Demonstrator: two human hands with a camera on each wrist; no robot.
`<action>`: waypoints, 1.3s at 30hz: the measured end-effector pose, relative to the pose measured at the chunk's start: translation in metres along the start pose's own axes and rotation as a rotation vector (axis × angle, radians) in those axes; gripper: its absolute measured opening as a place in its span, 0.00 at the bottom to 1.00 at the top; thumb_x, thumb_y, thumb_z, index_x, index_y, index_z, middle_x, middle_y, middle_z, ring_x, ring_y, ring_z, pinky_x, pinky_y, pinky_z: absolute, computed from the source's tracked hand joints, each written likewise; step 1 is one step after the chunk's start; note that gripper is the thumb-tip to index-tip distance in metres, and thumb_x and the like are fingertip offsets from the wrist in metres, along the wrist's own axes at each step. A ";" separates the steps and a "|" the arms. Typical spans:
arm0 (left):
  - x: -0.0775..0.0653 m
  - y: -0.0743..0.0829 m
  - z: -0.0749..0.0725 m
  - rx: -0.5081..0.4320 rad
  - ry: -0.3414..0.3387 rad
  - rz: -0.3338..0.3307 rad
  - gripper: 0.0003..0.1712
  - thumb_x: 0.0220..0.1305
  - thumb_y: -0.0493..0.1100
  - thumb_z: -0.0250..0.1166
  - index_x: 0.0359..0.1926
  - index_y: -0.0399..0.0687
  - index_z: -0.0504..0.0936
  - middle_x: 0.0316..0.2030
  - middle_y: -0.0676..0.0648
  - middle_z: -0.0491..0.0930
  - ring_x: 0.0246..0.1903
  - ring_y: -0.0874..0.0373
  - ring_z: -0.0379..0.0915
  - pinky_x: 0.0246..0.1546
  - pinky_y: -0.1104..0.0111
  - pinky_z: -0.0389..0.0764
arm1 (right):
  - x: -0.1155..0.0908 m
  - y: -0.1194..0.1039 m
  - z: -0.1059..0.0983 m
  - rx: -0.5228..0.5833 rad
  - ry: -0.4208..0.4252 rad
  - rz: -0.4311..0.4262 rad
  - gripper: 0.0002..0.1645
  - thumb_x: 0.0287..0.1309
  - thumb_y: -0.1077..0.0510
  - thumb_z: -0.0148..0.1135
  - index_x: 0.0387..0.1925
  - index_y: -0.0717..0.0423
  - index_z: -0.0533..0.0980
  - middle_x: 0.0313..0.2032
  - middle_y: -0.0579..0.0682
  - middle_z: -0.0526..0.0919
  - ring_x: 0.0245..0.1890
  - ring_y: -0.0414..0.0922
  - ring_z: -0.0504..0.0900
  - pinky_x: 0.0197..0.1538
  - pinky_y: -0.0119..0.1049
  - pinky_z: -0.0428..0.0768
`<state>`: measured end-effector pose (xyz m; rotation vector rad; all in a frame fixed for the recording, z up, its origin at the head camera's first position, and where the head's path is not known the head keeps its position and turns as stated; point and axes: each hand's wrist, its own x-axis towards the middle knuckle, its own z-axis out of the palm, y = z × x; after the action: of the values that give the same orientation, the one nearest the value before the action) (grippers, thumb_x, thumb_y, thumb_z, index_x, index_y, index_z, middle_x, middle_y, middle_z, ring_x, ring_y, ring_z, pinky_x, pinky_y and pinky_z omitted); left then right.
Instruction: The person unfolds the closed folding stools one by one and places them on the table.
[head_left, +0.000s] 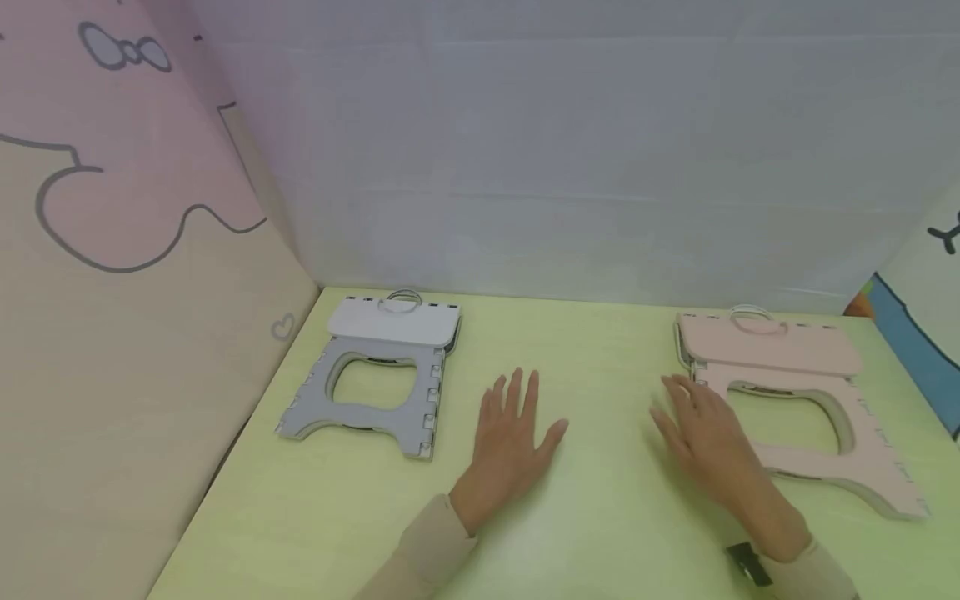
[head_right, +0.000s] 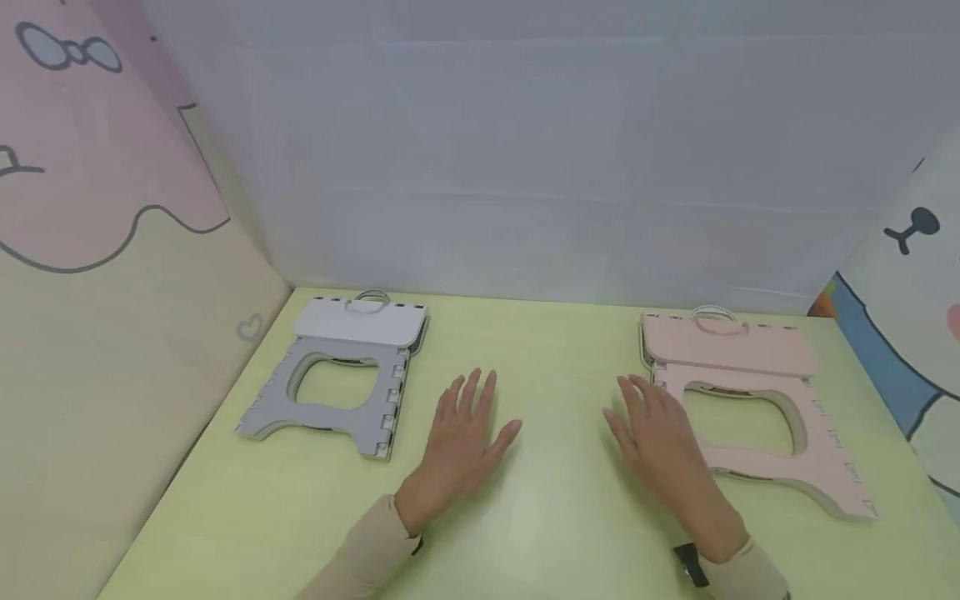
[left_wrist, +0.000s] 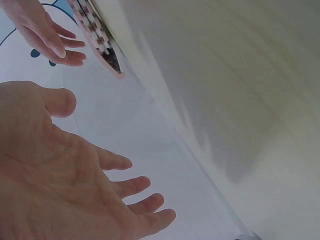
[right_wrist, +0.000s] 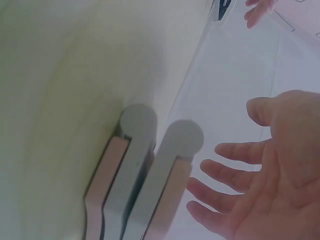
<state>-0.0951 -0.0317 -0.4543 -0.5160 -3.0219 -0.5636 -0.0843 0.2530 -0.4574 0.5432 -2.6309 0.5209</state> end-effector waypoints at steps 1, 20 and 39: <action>0.000 0.001 0.000 -0.004 0.000 0.000 0.45 0.78 0.67 0.45 0.82 0.46 0.50 0.79 0.39 0.53 0.77 0.39 0.47 0.77 0.47 0.49 | 0.000 0.001 0.000 0.001 0.019 -0.010 0.29 0.73 0.55 0.58 0.64 0.74 0.69 0.58 0.74 0.74 0.58 0.72 0.72 0.61 0.70 0.68; 0.011 0.028 0.010 -0.059 -0.002 -0.004 0.39 0.81 0.60 0.47 0.79 0.41 0.55 0.74 0.38 0.60 0.70 0.40 0.57 0.71 0.48 0.62 | 0.001 0.025 -0.020 0.031 -0.022 0.144 0.29 0.66 0.64 0.64 0.63 0.78 0.68 0.57 0.80 0.71 0.54 0.77 0.71 0.56 0.73 0.69; 0.016 0.053 0.017 -0.100 -0.032 0.008 0.38 0.80 0.59 0.49 0.77 0.39 0.59 0.71 0.37 0.64 0.68 0.43 0.60 0.70 0.52 0.65 | -0.007 0.048 -0.041 -0.001 -0.038 0.242 0.32 0.64 0.64 0.64 0.64 0.76 0.66 0.57 0.80 0.69 0.52 0.77 0.70 0.51 0.75 0.69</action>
<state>-0.0924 0.0265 -0.4505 -0.5463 -3.0322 -0.7153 -0.0872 0.3131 -0.4387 0.2356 -2.7495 0.5860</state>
